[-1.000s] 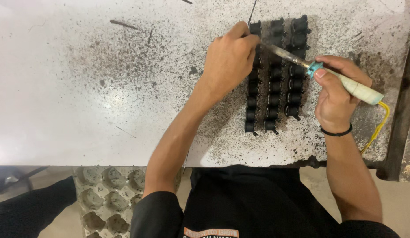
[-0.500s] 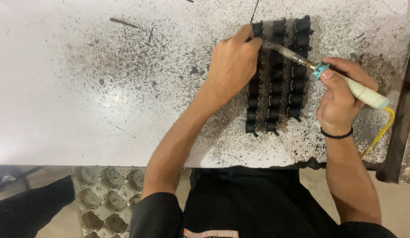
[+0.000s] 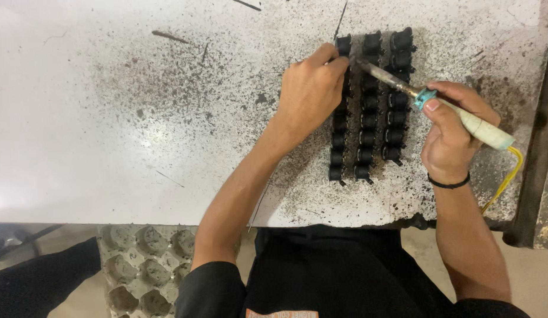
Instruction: The person arranges small black plastic chain link components into rows on a workbench, then uses a soldering iron to heat each link one at a time, holding each part steady while the hot tip works on it, with smoke rising as the parts are treated. The person works through the rows of links sequentially across the episode.
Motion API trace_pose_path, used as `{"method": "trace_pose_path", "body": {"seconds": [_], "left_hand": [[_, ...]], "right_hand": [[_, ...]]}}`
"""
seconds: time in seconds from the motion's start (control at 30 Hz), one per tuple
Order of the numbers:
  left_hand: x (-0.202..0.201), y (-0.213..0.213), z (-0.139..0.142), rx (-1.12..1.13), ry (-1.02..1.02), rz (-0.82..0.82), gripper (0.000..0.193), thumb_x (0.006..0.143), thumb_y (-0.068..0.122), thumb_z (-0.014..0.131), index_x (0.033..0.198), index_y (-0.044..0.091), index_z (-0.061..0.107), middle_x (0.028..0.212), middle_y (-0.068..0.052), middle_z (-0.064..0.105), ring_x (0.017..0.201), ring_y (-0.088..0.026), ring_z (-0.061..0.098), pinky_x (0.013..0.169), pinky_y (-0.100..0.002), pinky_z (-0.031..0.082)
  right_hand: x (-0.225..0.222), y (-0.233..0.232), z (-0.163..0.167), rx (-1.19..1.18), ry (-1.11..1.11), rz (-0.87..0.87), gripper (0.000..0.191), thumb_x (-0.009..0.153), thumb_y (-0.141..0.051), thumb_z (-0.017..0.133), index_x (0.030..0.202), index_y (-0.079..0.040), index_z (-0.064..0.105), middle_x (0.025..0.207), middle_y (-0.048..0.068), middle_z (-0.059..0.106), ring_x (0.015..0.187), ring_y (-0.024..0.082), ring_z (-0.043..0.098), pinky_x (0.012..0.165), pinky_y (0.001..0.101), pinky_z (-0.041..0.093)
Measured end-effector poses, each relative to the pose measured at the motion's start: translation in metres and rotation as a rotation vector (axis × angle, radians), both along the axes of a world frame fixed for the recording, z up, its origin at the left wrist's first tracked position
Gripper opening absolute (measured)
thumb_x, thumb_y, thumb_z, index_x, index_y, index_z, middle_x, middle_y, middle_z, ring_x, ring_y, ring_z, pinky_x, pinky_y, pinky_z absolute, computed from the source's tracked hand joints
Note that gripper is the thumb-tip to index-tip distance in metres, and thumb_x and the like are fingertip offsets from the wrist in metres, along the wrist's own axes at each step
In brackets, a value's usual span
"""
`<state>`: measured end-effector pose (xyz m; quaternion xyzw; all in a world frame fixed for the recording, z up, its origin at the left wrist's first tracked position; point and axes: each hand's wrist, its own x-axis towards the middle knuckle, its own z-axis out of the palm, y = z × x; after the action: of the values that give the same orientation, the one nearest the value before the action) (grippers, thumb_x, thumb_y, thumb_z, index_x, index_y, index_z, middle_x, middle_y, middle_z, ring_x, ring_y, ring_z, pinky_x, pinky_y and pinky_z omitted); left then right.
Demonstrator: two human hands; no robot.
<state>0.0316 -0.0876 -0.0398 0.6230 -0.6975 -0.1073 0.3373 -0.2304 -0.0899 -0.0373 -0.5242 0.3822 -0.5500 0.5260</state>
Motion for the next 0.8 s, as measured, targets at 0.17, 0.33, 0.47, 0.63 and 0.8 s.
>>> {"method": "trace_pose_path", "body": {"seconds": [0.17,0.33,0.47,0.63,0.8], "left_hand": [[0.000,0.002,-0.007,-0.063,-0.024,-0.002,0.013,0.091,0.001,0.067,0.100,0.001,0.077,0.095,-0.009,0.068,0.058,-0.017,0.068,0.046,-0.029,0.054],[0.002,0.000,-0.009,-0.125,-0.014,-0.007,0.011,0.091,0.004,0.068,0.101,0.003,0.073,0.099,-0.009,0.068,0.064,-0.021,0.069,0.053,-0.032,0.056],[-0.001,-0.001,0.020,-0.077,0.011,-0.004,0.008,0.097,0.006,0.067,0.099,0.000,0.072,0.095,-0.013,0.068,0.055,-0.016,0.064,0.042,-0.027,0.051],[0.007,0.009,0.105,-0.078,-0.006,-0.140,0.012,0.104,0.001,0.060,0.111,0.003,0.070,0.077,-0.006,0.069,0.045,-0.013,0.058,0.032,-0.030,0.039],[0.028,-0.009,0.132,-0.492,0.015,0.016,0.022,0.104,0.000,0.068,0.121,0.013,0.064,0.090,-0.001,0.070,0.072,-0.018,0.070,0.059,-0.029,0.055]], "right_hand": [[0.000,0.001,0.001,0.050,-0.015,-0.009,0.022,0.095,0.005,0.069,0.116,0.009,0.074,0.105,0.015,0.074,0.089,0.016,0.068,0.083,0.0231,0.054],[0.000,-0.001,0.006,0.038,0.024,0.047,0.018,0.098,0.006,0.069,0.115,0.011,0.073,0.106,0.016,0.073,0.090,0.017,0.068,0.084,0.0233,0.053],[-0.005,-0.012,0.021,0.009,-0.004,0.005,0.019,0.095,0.005,0.066,0.113,0.008,0.073,0.103,0.015,0.073,0.086,0.017,0.067,0.081,0.0244,0.054],[-0.006,-0.020,0.025,-0.046,-0.045,-0.050,0.017,0.097,0.005,0.067,0.113,0.007,0.072,0.107,0.015,0.073,0.093,0.018,0.068,0.087,0.0251,0.055],[0.009,-0.017,0.006,-0.028,-0.054,-0.014,0.020,0.098,0.003,0.069,0.117,0.008,0.073,0.101,0.013,0.073,0.087,0.017,0.066,0.083,0.0236,0.053]]}}
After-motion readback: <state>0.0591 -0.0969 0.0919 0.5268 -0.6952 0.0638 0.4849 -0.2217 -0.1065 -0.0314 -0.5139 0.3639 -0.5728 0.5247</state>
